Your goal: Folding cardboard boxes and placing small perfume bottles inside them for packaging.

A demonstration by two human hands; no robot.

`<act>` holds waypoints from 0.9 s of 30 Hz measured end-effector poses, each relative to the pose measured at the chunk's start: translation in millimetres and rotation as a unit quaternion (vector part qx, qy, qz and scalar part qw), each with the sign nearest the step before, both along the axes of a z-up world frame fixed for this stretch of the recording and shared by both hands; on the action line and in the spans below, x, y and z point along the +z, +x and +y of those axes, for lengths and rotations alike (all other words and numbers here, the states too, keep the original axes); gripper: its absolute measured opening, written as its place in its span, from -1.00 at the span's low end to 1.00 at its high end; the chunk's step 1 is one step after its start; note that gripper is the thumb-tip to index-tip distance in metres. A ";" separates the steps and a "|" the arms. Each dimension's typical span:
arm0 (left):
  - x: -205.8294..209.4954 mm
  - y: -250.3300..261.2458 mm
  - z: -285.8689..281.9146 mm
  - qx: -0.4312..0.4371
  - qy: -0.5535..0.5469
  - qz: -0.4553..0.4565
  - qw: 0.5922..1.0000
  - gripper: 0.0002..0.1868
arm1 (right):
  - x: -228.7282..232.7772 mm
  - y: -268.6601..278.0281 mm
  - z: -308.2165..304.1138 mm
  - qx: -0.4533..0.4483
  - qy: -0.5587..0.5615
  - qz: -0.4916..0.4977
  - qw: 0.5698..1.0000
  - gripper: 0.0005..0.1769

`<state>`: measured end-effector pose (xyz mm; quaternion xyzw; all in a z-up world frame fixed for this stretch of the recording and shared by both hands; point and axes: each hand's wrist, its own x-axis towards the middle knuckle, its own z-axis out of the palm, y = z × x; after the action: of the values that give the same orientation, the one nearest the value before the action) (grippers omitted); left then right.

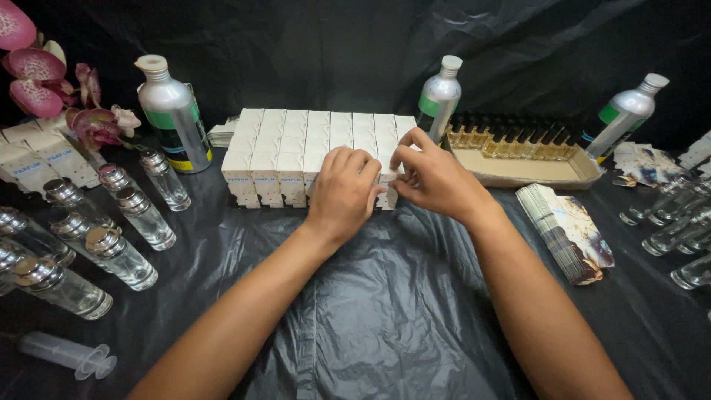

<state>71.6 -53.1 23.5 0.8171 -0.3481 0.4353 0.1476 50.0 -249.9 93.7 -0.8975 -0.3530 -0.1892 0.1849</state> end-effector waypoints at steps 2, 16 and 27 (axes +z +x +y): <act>-1.1 2.5 -1.1 0.004 0.002 -0.006 1.000 -0.67 | -1.2 0.0 0.2 0.000 0.003 0.000 1.000 -0.76; 4.1 -0.6 -4.5 0.009 0.014 -0.003 1.000 -0.70 | -10.6 6.6 -3.8 0.011 0.008 -0.015 1.000 -0.72; 5.6 -13.6 -10.4 0.038 0.071 -0.016 0.997 -0.27 | -2.9 -1.2 0.2 -0.020 -0.059 -0.015 0.998 -0.45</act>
<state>58.1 -63.5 29.1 0.8312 -0.3487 0.4279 0.0672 48.8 -249.7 90.8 -0.9106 -0.3488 -0.1851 0.1220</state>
